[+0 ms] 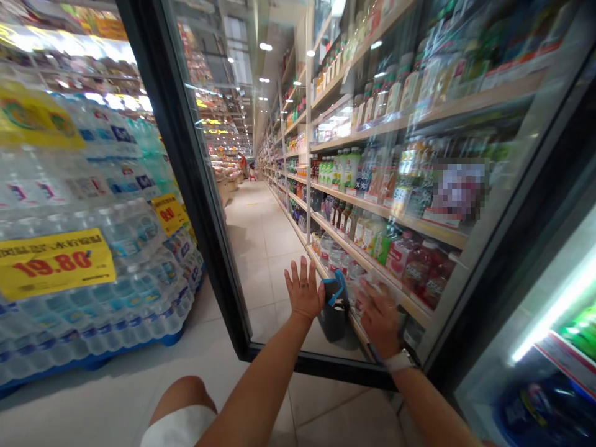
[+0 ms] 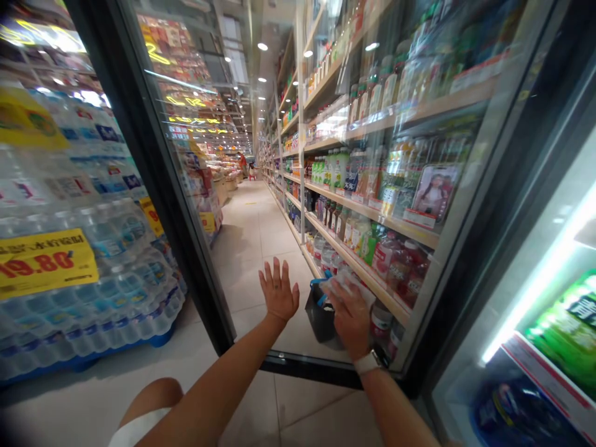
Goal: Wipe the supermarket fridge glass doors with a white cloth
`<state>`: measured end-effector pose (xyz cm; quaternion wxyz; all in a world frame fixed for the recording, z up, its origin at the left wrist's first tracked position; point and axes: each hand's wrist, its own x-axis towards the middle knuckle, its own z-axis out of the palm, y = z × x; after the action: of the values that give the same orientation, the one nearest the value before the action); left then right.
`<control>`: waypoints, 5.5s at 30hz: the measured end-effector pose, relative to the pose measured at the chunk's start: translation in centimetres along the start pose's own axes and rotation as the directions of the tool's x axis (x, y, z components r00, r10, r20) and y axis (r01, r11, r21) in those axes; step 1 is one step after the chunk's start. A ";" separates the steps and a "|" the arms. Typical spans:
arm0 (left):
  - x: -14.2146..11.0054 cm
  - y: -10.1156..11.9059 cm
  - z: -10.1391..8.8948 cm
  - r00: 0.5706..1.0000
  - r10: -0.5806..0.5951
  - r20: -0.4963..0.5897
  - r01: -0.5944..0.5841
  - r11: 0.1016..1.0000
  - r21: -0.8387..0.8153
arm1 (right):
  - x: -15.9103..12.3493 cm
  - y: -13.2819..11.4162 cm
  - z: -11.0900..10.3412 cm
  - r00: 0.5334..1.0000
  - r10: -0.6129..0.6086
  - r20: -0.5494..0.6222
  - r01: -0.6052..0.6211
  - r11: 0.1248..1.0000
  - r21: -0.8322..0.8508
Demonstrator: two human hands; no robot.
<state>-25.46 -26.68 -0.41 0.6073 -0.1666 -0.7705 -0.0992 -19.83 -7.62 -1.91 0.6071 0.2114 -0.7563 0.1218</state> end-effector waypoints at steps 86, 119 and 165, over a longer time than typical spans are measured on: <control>-0.1 0.0 0.0 1.000 -0.011 0.009 0.011 1.000 0.009 | 4.1 7.1 -4.8 0.773 0.311 -0.553 -0.441 0.890 -0.116; 0.0 0.2 -0.2 1.000 -0.003 -0.013 0.003 1.000 0.026 | -8.7 -4.6 4.4 0.824 -0.467 0.321 0.350 0.865 0.359; -0.1 0.0 -0.2 1.000 -0.004 0.011 0.004 1.000 0.000 | 3.0 6.4 -4.1 0.671 0.408 -0.619 -0.571 0.817 -0.082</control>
<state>-25.28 -26.78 -0.45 0.6028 -0.1654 -0.7742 -0.0995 -19.80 -0.69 2.46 0.7727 -0.1326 -0.5743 0.2357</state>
